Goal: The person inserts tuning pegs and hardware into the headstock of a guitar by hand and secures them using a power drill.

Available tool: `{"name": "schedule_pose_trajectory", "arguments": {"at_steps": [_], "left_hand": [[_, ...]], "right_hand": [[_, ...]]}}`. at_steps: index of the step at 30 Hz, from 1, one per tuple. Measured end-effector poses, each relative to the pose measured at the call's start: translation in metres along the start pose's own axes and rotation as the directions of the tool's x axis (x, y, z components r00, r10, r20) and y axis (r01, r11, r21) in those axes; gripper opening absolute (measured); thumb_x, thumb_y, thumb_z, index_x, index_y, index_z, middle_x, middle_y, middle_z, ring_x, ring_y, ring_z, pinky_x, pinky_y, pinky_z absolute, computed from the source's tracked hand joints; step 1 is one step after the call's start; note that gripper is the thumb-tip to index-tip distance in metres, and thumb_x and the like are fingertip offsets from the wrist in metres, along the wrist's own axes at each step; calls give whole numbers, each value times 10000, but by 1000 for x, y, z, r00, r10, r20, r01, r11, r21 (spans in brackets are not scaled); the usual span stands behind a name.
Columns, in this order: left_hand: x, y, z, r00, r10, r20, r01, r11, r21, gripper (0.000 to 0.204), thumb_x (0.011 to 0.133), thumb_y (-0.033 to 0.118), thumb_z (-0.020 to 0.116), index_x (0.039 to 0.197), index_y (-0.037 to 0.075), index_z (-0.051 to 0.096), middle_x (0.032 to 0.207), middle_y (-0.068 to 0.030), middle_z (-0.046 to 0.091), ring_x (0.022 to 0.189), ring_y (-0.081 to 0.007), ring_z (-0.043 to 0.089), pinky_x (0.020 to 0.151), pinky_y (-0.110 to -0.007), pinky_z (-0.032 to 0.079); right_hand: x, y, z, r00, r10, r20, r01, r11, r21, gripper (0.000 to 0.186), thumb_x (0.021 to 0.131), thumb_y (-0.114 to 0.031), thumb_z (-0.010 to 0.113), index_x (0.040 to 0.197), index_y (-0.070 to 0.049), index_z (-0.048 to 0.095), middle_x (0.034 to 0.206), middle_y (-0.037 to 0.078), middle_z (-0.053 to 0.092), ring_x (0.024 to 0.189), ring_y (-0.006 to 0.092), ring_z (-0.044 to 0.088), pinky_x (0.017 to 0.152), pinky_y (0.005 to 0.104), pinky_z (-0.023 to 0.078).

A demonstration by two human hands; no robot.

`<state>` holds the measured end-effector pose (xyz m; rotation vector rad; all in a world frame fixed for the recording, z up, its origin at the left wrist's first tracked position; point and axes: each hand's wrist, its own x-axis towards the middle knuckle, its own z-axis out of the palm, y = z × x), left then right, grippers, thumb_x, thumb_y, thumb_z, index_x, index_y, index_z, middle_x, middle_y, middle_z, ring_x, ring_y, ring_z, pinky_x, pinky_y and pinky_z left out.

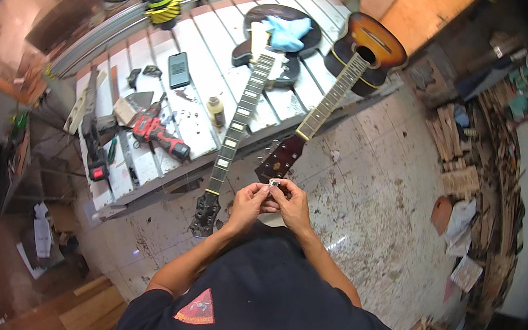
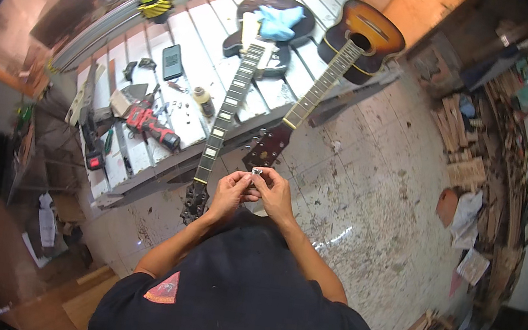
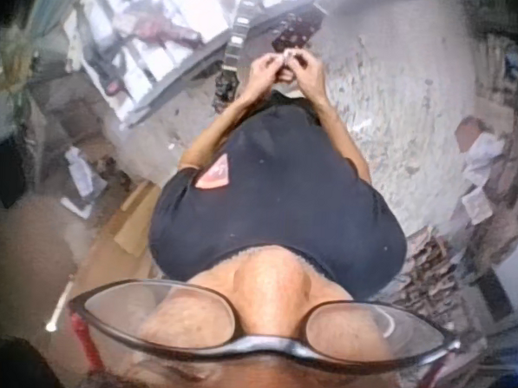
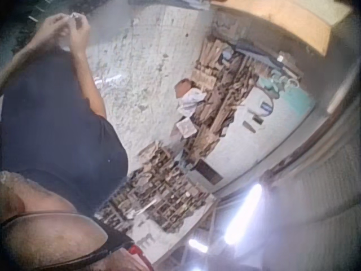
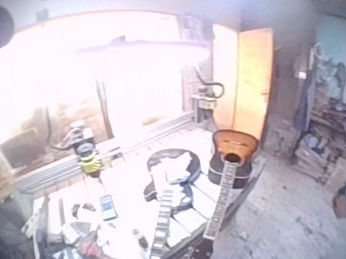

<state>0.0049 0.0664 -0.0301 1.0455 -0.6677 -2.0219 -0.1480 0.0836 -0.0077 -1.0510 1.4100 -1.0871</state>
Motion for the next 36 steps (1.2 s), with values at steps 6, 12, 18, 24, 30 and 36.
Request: {"name": "schedule_pose_trajectory", "arguments": {"at_steps": [6,12,18,24,30,36], "left_hand": [[16,-2,15,969,-173,176,115,947,300,334,1070,240,557,1260,-30,610,1107,-125,723,857,-195,740,733,-301,610],[36,21,-3,994,-20,107,-29,900,436,333,1044,220,597,1274,-15,648,1093,-137,749,877,-174,726,751,-279,579],[92,37,-17,951,301,-75,-209,803,559,353,966,135,655,1283,-19,636,1228,-150,692,1101,-182,651,918,-294,500],[150,37,-15,983,151,100,-179,723,667,766,690,153,740,1425,35,560,1423,-230,579,1361,-319,525,1131,-405,398],[185,38,-6,974,-61,219,-130,641,756,765,700,149,775,1426,34,562,1267,-184,668,1134,-261,642,977,-379,490],[211,35,-18,955,-246,169,28,636,771,672,698,109,826,1337,25,636,887,-55,720,636,-117,582,569,-300,461]], "right_hand": [[1,22,-31,996,90,-26,-83,974,209,197,993,-118,631,1084,53,668,996,108,744,882,119,689,777,268,561],[33,38,-71,957,276,-88,-242,930,277,185,956,-101,623,1056,45,677,936,137,753,799,152,725,707,280,579],[97,79,-96,944,303,-133,-315,946,-79,252,880,-138,655,1010,66,727,824,113,749,680,144,716,614,267,563],[119,77,-92,937,349,-23,-350,933,-90,273,887,-190,659,1008,37,749,818,95,741,661,129,683,602,258,539],[124,74,-104,949,306,76,-303,952,-44,255,899,-196,655,992,23,749,820,73,731,669,111,644,635,266,528],[123,66,-107,943,222,246,-220,975,-37,283,886,-212,690,1024,33,726,849,74,717,714,126,644,674,286,527]]}}
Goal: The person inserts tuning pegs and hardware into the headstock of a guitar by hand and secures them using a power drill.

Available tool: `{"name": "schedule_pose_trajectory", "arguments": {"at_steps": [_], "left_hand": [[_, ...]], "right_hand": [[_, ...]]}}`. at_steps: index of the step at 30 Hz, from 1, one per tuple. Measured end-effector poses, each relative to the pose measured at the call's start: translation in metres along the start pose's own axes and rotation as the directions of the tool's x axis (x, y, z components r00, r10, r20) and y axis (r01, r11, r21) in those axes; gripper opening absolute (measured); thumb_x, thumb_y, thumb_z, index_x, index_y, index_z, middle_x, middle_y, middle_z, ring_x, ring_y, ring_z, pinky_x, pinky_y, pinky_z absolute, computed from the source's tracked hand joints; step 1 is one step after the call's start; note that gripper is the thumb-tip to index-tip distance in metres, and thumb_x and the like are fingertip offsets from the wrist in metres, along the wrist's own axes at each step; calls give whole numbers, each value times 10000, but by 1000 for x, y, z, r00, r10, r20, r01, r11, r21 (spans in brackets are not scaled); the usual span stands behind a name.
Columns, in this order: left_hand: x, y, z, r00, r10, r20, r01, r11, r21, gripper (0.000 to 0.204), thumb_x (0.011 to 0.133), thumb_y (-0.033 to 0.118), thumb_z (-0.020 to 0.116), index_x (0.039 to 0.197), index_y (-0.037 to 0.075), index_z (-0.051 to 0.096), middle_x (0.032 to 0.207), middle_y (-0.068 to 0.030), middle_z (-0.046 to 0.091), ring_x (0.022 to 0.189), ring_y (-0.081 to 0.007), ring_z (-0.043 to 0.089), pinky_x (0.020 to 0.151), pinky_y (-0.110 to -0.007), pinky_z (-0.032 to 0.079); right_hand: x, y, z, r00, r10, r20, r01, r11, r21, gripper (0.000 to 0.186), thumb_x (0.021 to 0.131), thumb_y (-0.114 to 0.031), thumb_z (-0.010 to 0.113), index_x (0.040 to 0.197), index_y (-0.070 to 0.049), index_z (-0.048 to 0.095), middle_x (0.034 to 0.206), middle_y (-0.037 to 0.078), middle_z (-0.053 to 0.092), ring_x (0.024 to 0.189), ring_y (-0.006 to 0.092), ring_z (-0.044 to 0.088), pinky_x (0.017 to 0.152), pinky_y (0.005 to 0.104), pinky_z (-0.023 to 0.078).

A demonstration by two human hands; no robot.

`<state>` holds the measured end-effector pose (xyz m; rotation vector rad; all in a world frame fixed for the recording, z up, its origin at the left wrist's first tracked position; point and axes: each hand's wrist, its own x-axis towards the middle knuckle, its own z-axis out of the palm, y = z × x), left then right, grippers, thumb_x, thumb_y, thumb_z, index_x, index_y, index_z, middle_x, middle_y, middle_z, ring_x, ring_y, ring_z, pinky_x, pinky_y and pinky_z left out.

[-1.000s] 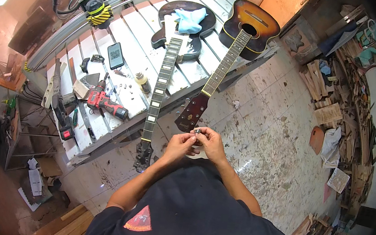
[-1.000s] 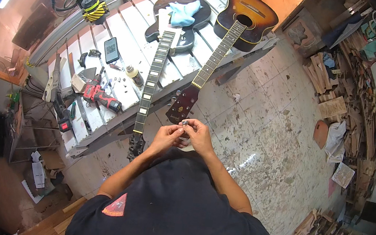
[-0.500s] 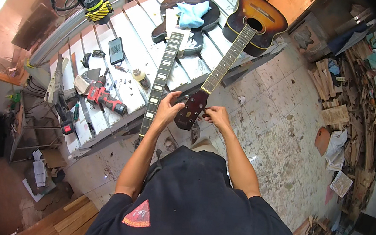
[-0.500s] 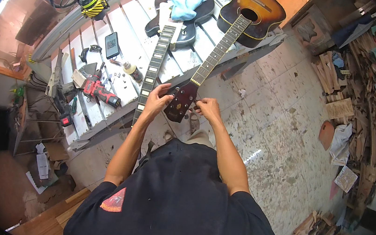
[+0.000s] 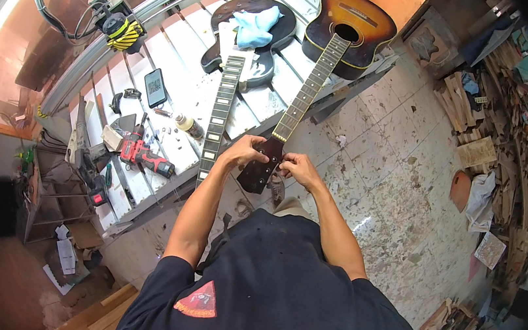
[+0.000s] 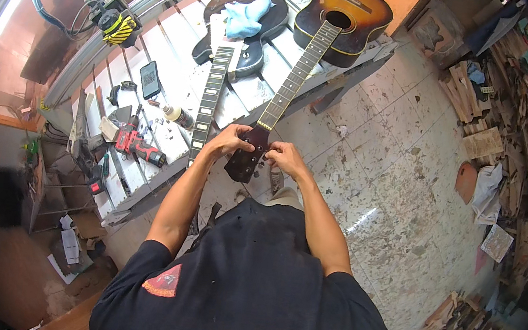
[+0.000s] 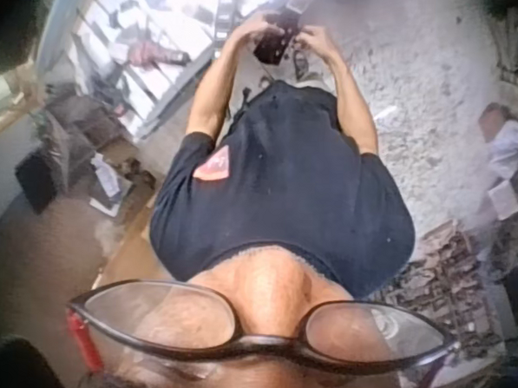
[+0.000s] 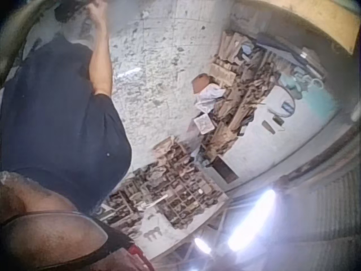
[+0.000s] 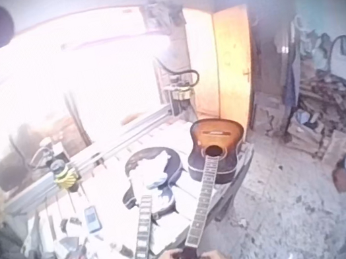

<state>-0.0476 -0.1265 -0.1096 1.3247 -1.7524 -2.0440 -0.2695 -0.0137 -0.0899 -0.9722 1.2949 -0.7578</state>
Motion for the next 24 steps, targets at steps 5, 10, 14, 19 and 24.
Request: {"name": "schedule_pose_trajectory", "arguments": {"at_steps": [5,10,14,19,24], "left_hand": [[14,7,-5,989,-37,145,33,999,33,525,706,66,854,1190,-51,689,853,-36,716,555,-89,524,513,-277,415],[0,35,-1,979,-5,202,8,1000,-12,382,706,66,851,1065,-6,746,905,-34,754,789,-104,669,762,-284,516],[1,24,-6,984,12,180,-3,999,-48,384,709,48,839,1073,-18,737,915,-49,757,793,-108,671,765,-290,519],[-1,28,-3,986,-22,164,28,999,-32,526,713,40,837,1189,-115,675,979,-105,756,866,-150,655,848,-325,493],[0,27,1,994,29,110,-31,999,11,456,709,74,835,1124,-68,713,922,-100,749,799,-140,646,771,-312,495]], "right_hand": [[-2,2,1,1000,-21,-8,21,999,-40,437,833,-275,786,1093,64,691,864,88,711,751,146,659,690,292,528],[2,-1,5,996,-37,-84,19,977,-210,526,795,-327,833,1083,86,682,879,114,721,785,166,687,702,303,536],[4,-5,13,997,-10,-73,1,993,-119,503,770,-341,834,1030,70,704,827,108,724,723,165,674,655,308,518],[1,-8,17,993,12,-114,-34,982,-187,454,782,-346,815,983,52,729,778,91,718,691,165,667,634,312,510],[-4,11,34,970,-89,-227,93,996,6,424,821,-321,789,1025,45,730,791,87,725,692,152,658,641,310,511]]}}
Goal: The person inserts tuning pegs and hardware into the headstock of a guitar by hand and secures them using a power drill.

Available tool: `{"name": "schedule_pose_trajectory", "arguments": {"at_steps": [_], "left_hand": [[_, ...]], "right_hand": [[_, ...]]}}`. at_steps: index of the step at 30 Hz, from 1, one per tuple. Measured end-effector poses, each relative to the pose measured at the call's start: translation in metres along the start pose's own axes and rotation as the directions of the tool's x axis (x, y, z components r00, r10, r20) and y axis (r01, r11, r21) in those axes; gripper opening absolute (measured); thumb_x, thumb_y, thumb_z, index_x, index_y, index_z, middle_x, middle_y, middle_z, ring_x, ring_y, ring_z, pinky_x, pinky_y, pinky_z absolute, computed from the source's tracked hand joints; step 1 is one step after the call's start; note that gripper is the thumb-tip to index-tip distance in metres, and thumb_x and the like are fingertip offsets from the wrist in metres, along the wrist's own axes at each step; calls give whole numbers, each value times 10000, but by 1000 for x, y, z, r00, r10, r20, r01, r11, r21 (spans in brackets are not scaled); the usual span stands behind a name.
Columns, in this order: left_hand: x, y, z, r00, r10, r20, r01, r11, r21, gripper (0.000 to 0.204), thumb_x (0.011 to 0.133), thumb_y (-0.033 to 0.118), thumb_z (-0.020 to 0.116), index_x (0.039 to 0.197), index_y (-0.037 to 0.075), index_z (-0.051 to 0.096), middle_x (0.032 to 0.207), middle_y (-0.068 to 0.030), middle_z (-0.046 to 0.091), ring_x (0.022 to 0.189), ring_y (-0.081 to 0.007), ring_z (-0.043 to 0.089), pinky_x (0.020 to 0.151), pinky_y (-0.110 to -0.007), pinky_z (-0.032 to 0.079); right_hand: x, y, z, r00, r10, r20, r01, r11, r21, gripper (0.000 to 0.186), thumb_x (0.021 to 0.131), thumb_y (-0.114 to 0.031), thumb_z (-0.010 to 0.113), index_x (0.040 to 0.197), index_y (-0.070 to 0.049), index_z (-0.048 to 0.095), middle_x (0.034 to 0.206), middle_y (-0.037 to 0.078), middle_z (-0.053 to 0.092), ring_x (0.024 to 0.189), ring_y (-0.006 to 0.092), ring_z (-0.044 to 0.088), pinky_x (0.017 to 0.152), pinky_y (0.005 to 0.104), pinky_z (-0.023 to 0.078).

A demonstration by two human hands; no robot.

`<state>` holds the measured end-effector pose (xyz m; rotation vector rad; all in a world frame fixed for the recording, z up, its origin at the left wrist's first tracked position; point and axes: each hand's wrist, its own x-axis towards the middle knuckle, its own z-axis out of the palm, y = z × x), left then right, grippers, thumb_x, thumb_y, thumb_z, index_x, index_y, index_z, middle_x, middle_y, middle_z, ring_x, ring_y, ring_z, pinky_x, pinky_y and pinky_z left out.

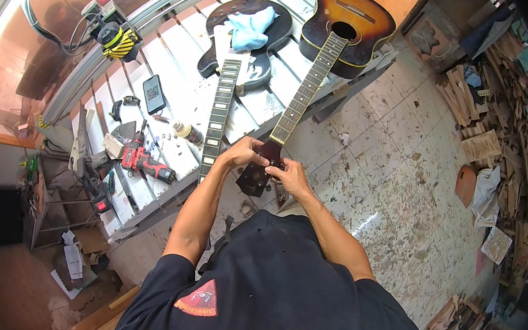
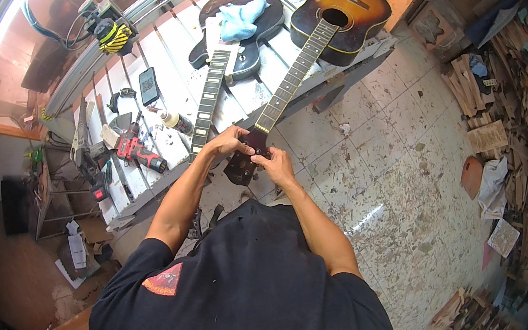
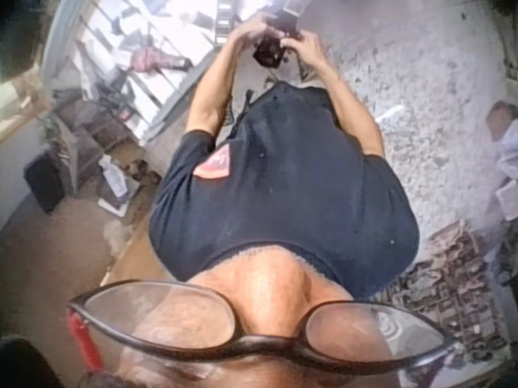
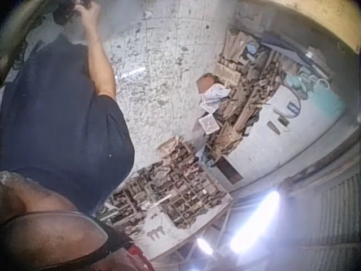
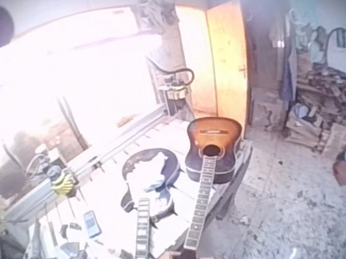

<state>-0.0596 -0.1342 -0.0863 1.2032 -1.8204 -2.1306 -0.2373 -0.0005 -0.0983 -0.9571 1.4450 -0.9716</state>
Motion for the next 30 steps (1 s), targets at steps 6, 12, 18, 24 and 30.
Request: {"name": "schedule_pose_trajectory", "arguments": {"at_steps": [6,12,18,24,30], "left_hand": [[7,-26,-6,1000,23,0,-23,998,-51,279,738,101,794,996,7,739,726,-39,679,510,-119,527,436,-320,374],[5,-14,-2,1000,16,20,-14,996,-93,280,745,49,786,1014,-11,732,785,-41,706,616,-119,591,567,-303,463],[0,-1,-1,998,-37,55,42,996,-85,324,765,11,783,1080,-30,719,886,-46,732,750,-113,627,718,-281,492],[-2,5,5,1000,-17,11,18,999,-40,330,768,23,786,1089,-17,724,862,-43,722,729,-114,617,690,-279,482],[2,-14,-5,999,-48,23,49,998,-38,346,760,25,790,1097,-19,724,861,-54,722,725,-121,620,690,-289,488]], "right_hand": [[-1,7,11,1000,9,13,-10,993,115,346,891,-246,765,1097,25,706,864,7,696,757,67,600,674,233,473],[-3,14,17,998,-4,-65,16,985,175,326,862,-240,770,1038,30,725,807,32,707,714,89,614,649,264,485],[-1,17,15,997,-50,-67,60,985,164,283,848,-231,770,968,24,742,777,51,718,692,98,629,631,283,497],[-6,0,0,999,-30,12,30,998,-49,261,880,-172,749,1026,43,724,832,39,714,741,90,634,682,270,515],[-4,4,-12,979,-52,196,6,973,231,248,915,-47,664,1132,74,677,969,76,710,831,114,658,759,293,551]]}}
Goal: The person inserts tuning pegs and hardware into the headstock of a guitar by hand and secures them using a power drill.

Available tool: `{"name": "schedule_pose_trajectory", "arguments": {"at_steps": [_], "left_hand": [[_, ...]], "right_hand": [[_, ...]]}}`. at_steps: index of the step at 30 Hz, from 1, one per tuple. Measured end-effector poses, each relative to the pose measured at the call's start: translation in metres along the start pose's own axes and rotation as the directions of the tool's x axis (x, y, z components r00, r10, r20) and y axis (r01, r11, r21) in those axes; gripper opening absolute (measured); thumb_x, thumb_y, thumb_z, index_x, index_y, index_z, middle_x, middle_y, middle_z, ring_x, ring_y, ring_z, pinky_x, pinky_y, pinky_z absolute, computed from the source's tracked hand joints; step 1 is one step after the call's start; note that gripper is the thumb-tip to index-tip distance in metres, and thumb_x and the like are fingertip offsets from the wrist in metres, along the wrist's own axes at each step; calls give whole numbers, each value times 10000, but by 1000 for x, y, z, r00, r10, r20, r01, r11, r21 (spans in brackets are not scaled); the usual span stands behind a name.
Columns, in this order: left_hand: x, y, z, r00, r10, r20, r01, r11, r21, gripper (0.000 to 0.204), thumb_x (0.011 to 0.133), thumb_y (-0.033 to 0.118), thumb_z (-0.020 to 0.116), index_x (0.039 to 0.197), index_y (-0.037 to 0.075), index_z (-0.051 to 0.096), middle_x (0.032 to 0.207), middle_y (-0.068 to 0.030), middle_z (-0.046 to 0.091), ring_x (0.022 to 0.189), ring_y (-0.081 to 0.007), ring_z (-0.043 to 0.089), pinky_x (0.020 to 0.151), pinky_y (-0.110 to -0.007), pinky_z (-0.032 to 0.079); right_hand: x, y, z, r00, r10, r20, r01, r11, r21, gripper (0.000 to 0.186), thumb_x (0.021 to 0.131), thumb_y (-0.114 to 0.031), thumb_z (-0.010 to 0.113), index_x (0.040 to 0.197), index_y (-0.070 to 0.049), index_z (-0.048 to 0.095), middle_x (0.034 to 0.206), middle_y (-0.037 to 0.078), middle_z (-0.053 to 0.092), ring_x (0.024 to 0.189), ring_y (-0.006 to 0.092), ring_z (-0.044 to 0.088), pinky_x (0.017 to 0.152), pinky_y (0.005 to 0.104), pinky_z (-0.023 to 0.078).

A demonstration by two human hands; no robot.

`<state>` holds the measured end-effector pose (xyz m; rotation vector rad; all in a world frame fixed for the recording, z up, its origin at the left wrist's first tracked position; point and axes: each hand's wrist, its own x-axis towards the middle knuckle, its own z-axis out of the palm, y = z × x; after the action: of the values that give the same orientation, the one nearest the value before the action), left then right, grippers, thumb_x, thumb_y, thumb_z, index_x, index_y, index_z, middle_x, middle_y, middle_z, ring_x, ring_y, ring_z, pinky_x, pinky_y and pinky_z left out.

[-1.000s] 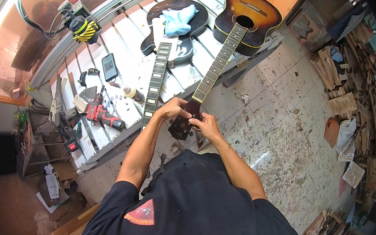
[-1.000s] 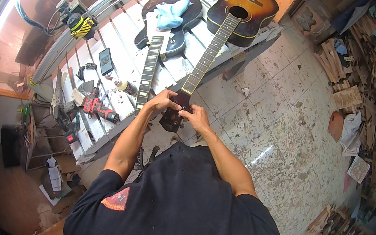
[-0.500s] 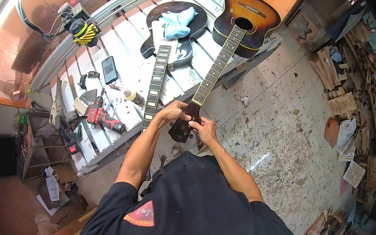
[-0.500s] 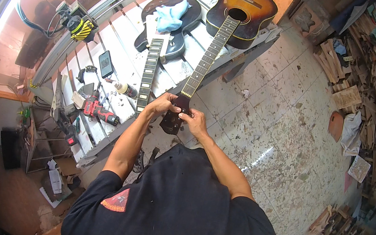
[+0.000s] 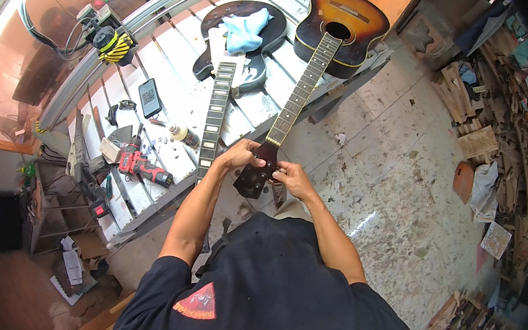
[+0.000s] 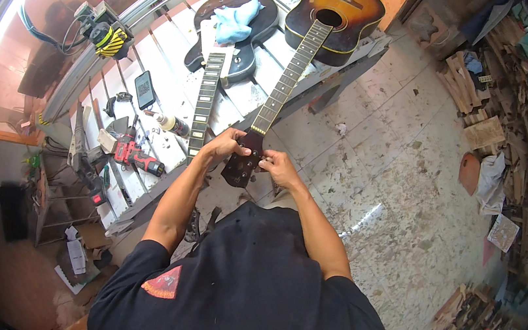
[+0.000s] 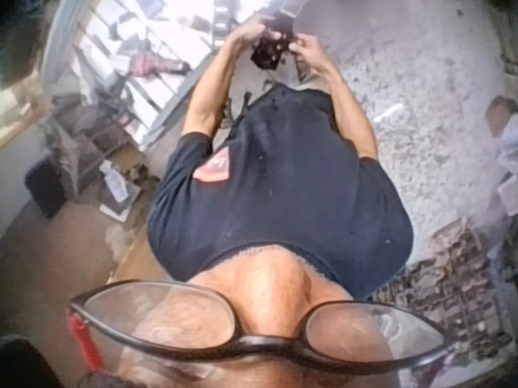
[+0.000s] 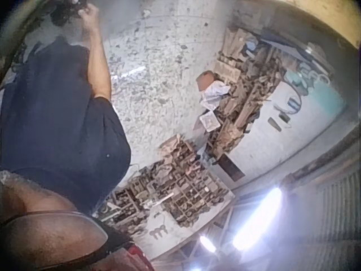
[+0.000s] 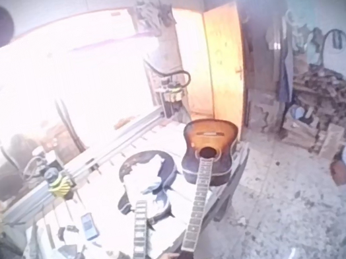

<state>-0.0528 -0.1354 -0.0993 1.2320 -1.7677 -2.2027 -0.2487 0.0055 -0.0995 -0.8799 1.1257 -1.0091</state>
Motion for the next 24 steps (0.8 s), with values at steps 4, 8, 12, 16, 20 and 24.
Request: {"name": "schedule_pose_trajectory", "arguments": {"at_steps": [4,8,12,16,20,24], "left_hand": [[-4,12,4,1000,7,22,-6,999,-35,332,768,13,784,1091,-33,722,868,-56,727,735,-124,625,704,-300,494],[-5,19,2,999,9,41,-10,1000,19,305,786,10,778,1081,-40,720,875,-45,731,738,-120,616,706,-302,489],[-5,15,0,999,12,45,-12,1000,0,302,786,13,782,1077,-39,721,875,-34,731,740,-113,605,711,-296,484],[-2,11,0,999,27,45,-28,999,25,300,778,9,783,1069,-35,726,871,-26,729,745,-108,602,710,-291,480],[-2,11,9,999,33,15,-32,999,-23,293,777,7,773,1066,-27,730,867,-34,727,746,-112,605,708,-295,479],[-5,11,12,1000,26,-10,-26,999,-37,281,779,13,765,1057,-16,735,847,-41,721,709,-112,596,661,-295,471]], "right_hand": [[5,1,-6,998,23,-64,-43,940,-337,243,905,4,633,1127,87,689,845,53,718,769,104,658,733,282,536],[12,-6,-15,998,54,-13,-55,916,-398,224,888,12,640,1090,84,708,753,43,717,718,90,651,698,275,514],[20,-7,-27,990,111,91,-79,951,-300,231,893,-15,662,1094,85,711,795,51,730,731,91,653,676,281,501],[22,1,-35,982,117,148,-70,955,-288,246,914,-51,670,1117,83,705,859,60,737,772,100,663,699,280,508],[19,9,-39,974,141,175,-104,974,-203,298,947,-91,655,1188,85,673,962,71,737,872,119,686,809,283,540],[17,12,-34,964,196,177,-184,979,-86,360,959,-122,663,1240,104,643,1021,88,737,928,133,693,890,284,535]]}}
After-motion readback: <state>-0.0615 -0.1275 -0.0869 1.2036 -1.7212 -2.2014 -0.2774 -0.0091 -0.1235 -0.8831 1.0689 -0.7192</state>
